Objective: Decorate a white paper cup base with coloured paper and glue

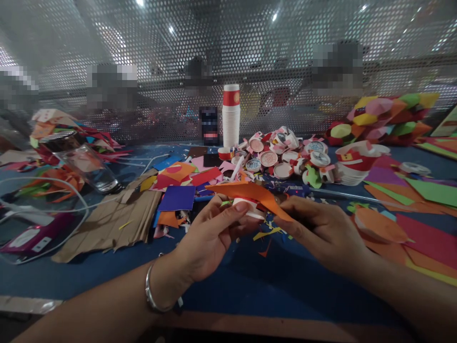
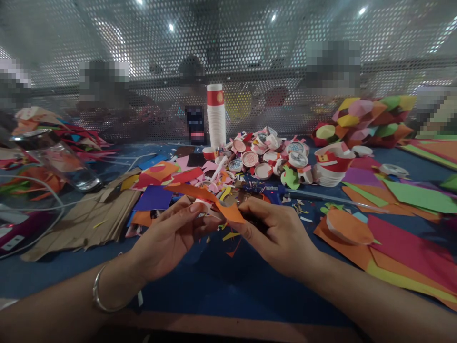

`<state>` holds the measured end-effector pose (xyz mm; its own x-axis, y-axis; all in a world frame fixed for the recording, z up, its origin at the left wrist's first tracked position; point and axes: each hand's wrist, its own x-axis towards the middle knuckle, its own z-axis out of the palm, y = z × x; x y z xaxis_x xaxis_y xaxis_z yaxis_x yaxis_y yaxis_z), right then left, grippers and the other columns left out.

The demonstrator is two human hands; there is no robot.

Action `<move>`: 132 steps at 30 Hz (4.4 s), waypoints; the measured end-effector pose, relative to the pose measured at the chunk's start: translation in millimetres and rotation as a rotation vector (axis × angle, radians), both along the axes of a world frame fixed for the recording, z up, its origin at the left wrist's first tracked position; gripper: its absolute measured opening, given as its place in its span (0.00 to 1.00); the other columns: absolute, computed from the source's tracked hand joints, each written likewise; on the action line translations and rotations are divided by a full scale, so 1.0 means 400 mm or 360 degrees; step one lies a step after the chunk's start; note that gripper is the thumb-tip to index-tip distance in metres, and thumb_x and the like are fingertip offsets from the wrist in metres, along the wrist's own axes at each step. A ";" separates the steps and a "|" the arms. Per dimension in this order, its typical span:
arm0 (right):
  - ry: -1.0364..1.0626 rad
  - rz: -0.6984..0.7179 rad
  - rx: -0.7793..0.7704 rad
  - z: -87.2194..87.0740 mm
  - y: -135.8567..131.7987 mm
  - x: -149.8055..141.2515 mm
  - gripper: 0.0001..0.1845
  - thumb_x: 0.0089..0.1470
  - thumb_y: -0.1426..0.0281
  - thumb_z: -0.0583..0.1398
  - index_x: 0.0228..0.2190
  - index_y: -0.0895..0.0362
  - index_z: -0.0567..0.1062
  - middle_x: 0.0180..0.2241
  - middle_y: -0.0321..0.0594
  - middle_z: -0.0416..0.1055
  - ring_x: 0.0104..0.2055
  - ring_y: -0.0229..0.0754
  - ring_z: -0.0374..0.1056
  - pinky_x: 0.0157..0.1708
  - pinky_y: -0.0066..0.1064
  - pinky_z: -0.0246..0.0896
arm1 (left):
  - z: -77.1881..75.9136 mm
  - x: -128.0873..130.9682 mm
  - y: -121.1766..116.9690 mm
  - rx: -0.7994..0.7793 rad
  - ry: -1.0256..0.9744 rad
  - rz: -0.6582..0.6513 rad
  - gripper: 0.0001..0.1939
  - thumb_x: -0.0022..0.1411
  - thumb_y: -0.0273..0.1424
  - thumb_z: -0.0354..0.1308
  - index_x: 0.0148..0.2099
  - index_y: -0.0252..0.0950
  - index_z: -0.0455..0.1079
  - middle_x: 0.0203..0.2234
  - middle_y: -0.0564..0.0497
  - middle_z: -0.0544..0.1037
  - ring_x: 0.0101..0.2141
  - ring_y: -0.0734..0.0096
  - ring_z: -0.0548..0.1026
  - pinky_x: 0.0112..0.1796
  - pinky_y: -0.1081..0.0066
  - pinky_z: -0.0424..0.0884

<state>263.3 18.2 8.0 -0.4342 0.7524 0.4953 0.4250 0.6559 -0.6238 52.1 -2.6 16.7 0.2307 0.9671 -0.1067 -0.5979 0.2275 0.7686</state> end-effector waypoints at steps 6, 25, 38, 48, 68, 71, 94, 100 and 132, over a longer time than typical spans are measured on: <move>0.0016 0.0007 0.0021 -0.008 -0.001 0.000 0.08 0.65 0.66 0.60 0.33 0.53 0.74 0.22 0.28 0.67 0.21 0.31 0.60 0.20 0.23 0.52 | -0.005 0.001 -0.002 0.0022 0.0057 0.0032 0.09 0.57 0.29 0.73 0.31 0.34 0.75 0.30 0.50 0.85 0.33 0.72 0.83 0.39 0.75 0.79; -0.0035 -0.0069 0.0085 -0.014 0.002 -0.002 0.17 0.66 0.64 0.59 0.25 0.55 0.66 0.20 0.27 0.54 0.20 0.31 0.51 0.20 0.24 0.48 | -0.012 0.000 -0.005 0.0083 0.0185 0.0070 0.12 0.59 0.29 0.71 0.40 0.36 0.70 0.33 0.50 0.84 0.35 0.71 0.82 0.37 0.72 0.78; -0.0016 -0.0125 0.0126 -0.013 0.001 -0.008 0.11 0.65 0.63 0.60 0.30 0.54 0.73 0.20 0.30 0.65 0.21 0.33 0.60 0.20 0.26 0.54 | -0.006 0.005 -0.008 0.0131 0.0385 0.0276 0.17 0.56 0.30 0.73 0.39 0.37 0.67 0.32 0.54 0.81 0.33 0.73 0.79 0.33 0.73 0.77; 0.0015 -0.0127 0.0137 -0.018 -0.001 -0.016 0.11 0.64 0.64 0.61 0.30 0.53 0.71 0.20 0.29 0.64 0.21 0.33 0.60 0.20 0.26 0.52 | -0.013 0.008 -0.008 0.0191 0.0431 0.0317 0.18 0.54 0.33 0.75 0.39 0.37 0.67 0.32 0.55 0.80 0.34 0.73 0.78 0.33 0.73 0.77; -0.0076 -0.0143 -0.0107 -0.022 0.008 -0.020 0.20 0.66 0.54 0.58 0.29 0.55 0.75 0.22 0.33 0.67 0.22 0.35 0.62 0.21 0.27 0.56 | -0.005 -0.030 0.044 0.0323 0.0574 0.0679 0.24 0.51 0.34 0.76 0.45 0.40 0.68 0.33 0.56 0.78 0.32 0.74 0.77 0.31 0.74 0.73; -0.0076 -0.0146 -0.0149 -0.023 0.006 -0.017 0.22 0.65 0.53 0.58 0.29 0.55 0.75 0.22 0.33 0.67 0.22 0.35 0.61 0.21 0.27 0.56 | -0.008 -0.037 0.055 0.0385 0.0679 0.0756 0.25 0.49 0.35 0.77 0.45 0.41 0.68 0.32 0.57 0.77 0.30 0.76 0.76 0.32 0.75 0.73; 0.0332 -0.0246 -0.0109 -0.025 0.005 -0.024 0.11 0.59 0.62 0.65 0.33 0.55 0.73 0.22 0.31 0.66 0.22 0.34 0.58 0.21 0.26 0.54 | -0.043 -0.005 0.034 0.0537 0.0812 0.0355 0.34 0.55 0.34 0.74 0.57 0.40 0.60 0.40 0.49 0.80 0.35 0.68 0.80 0.38 0.69 0.77; 0.0283 -0.0277 -0.0076 -0.026 0.013 -0.030 0.09 0.60 0.64 0.63 0.31 0.57 0.75 0.21 0.32 0.66 0.21 0.34 0.57 0.20 0.27 0.51 | -0.041 -0.004 0.024 0.0524 0.0823 0.0257 0.33 0.58 0.34 0.72 0.59 0.39 0.59 0.41 0.48 0.80 0.36 0.67 0.80 0.40 0.66 0.77; 0.0375 0.0343 -0.0766 -0.016 0.021 -0.019 0.14 0.58 0.56 0.66 0.36 0.54 0.77 0.33 0.36 0.72 0.35 0.40 0.67 0.34 0.29 0.63 | -0.014 -0.040 0.003 0.0373 0.0660 0.0012 0.12 0.53 0.32 0.76 0.39 0.37 0.79 0.30 0.53 0.81 0.30 0.78 0.75 0.31 0.80 0.72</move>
<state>255.6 26.5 1.6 -0.5223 0.8236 0.2210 0.1264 0.3311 -0.9351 36.2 -1.4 11.1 0.2078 0.9776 0.0329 -0.2309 0.0163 0.9728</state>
